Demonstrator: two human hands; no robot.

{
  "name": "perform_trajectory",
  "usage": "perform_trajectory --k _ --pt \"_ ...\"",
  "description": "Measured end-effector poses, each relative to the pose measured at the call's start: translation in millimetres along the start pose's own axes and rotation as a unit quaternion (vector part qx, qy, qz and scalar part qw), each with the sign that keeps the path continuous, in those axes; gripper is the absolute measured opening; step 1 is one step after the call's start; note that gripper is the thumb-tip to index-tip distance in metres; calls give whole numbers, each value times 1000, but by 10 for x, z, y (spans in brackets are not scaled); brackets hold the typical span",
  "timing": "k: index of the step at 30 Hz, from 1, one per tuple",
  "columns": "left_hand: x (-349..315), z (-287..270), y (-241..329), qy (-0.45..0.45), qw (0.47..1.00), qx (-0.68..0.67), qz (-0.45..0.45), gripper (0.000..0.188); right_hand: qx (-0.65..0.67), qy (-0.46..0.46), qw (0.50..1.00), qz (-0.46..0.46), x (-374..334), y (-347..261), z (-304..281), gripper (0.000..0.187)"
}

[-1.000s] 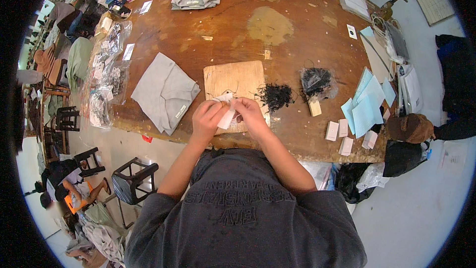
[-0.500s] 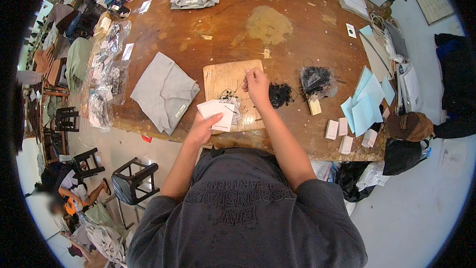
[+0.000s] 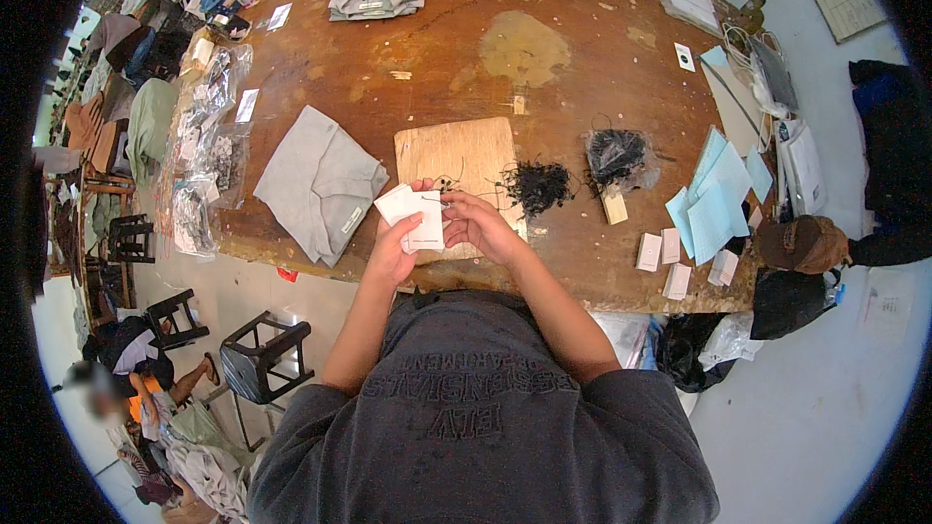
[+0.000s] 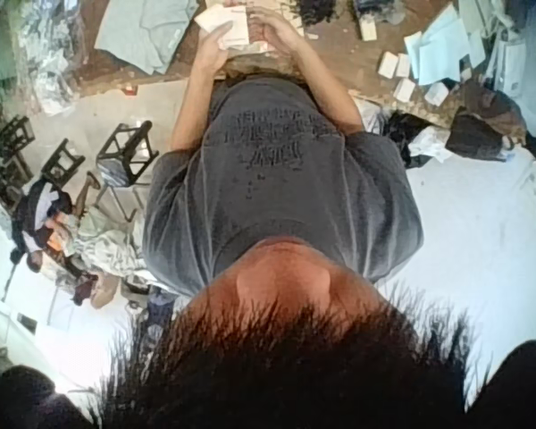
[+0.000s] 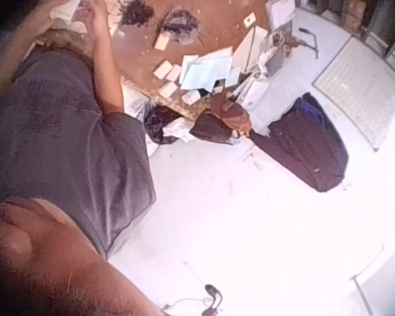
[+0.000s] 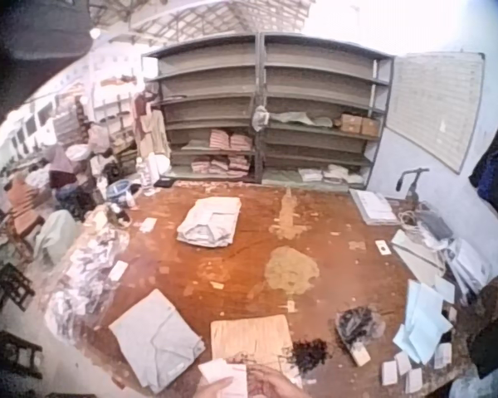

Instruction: The person handles a perforated sheet and small white blocks on a wooden board, then picks up black fibrous material and places it onto the blocks. The person continues to arrange the material and blocks on the board throughout the clip.

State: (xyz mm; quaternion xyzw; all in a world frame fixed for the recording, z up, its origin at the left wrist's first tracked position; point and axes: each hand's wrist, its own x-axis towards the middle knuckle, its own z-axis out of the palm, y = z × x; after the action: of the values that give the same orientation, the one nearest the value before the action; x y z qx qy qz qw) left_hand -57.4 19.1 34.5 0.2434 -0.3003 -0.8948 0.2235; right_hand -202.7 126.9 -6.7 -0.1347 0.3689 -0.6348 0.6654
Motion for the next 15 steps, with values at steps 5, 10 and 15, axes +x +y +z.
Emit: perform_trajectory --k 5,10,15 --pt "3 -27 -6 -8 1000 -26 3 49 -170 41 981 -84 -30 -96 125 29" --pt "-5 -57 2 -22 997 -69 -9 49 -237 54 964 -111 5 -56 154 18" --pt "-14 -86 -15 -24 992 -126 5 49 -261 99 956 -90 -6 35 10 19"
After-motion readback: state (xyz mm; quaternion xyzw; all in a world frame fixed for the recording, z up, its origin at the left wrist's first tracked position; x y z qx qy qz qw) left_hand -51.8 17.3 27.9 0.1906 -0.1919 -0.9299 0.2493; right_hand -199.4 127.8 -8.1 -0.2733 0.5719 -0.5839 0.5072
